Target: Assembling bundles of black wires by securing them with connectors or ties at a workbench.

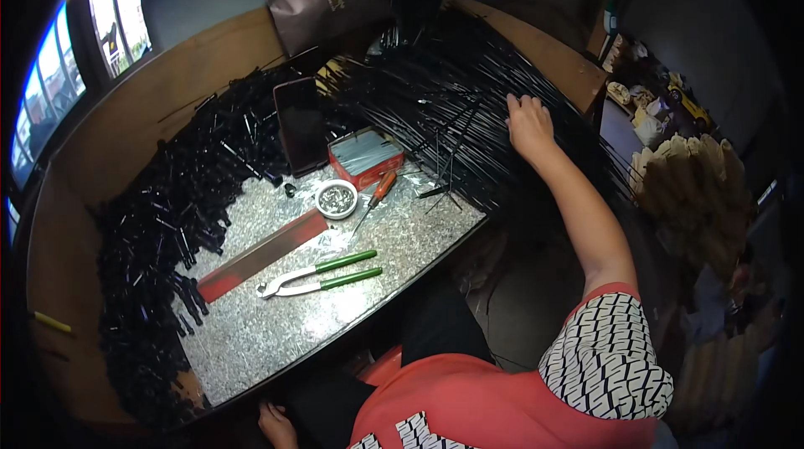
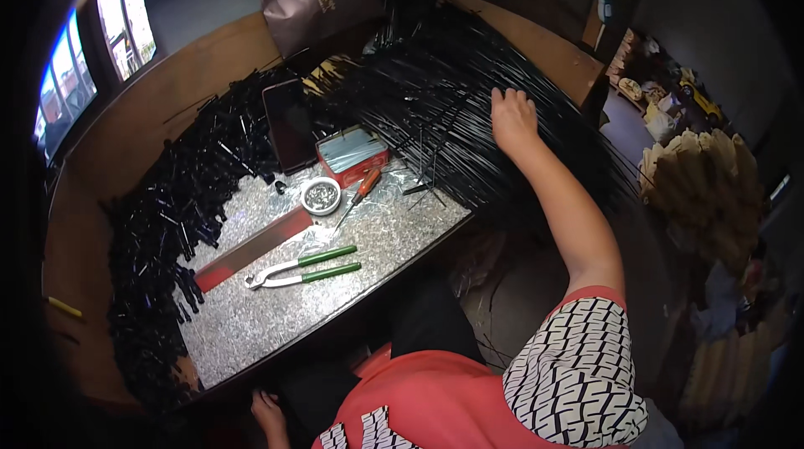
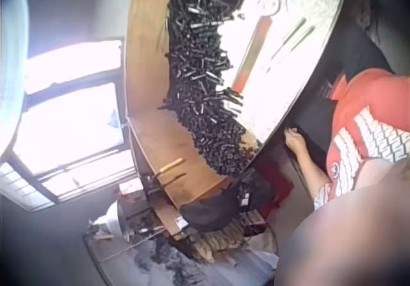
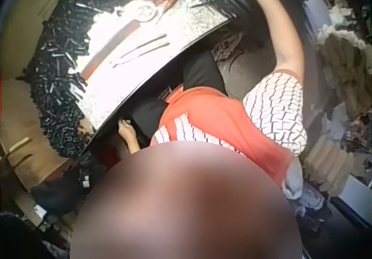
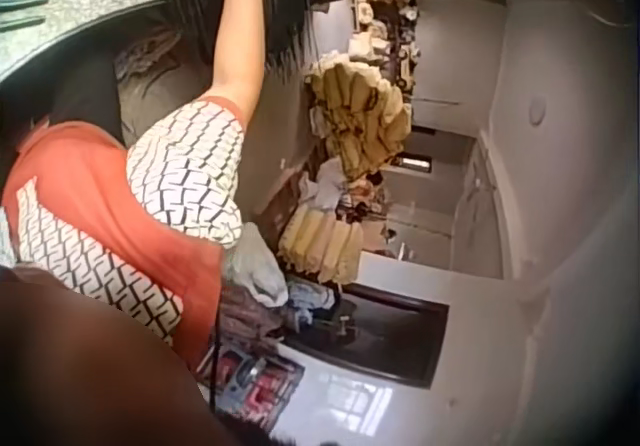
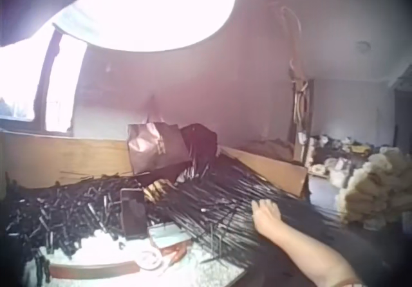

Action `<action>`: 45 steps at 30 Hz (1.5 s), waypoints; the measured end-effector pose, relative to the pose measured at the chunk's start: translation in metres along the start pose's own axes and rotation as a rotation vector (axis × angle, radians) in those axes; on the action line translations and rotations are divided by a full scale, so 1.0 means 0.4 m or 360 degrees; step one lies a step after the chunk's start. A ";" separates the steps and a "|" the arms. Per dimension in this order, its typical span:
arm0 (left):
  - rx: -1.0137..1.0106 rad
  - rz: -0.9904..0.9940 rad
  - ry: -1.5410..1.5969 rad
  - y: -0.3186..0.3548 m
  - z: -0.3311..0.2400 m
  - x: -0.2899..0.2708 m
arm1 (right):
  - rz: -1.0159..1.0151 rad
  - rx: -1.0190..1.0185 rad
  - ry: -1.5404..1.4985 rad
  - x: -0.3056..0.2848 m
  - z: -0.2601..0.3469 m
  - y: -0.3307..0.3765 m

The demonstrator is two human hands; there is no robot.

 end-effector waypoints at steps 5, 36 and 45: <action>0.0503 -0.0157 -0.0237 -0.011 -0.118 -0.021 | 0.0155 0.0206 -0.0249 0.054 -0.084 -0.101; 0.0625 0.0244 -0.0237 -0.012 -0.293 -0.037 | 0.0344 0.0265 -0.0336 -0.023 -0.084 -0.281; 0.0724 0.0287 -0.0249 -0.040 -0.363 -0.089 | 0.0287 0.0174 -0.0378 -0.197 -0.032 -0.376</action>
Point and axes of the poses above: each hand's wrist, its own y-axis away from the middle knuckle, its own x-axis out of the palm, z = x × y, the point moved 5 cm from there along -y, towards the middle knuckle, and after that the axes turned 10 degrees about x, right-handed, at the moved point
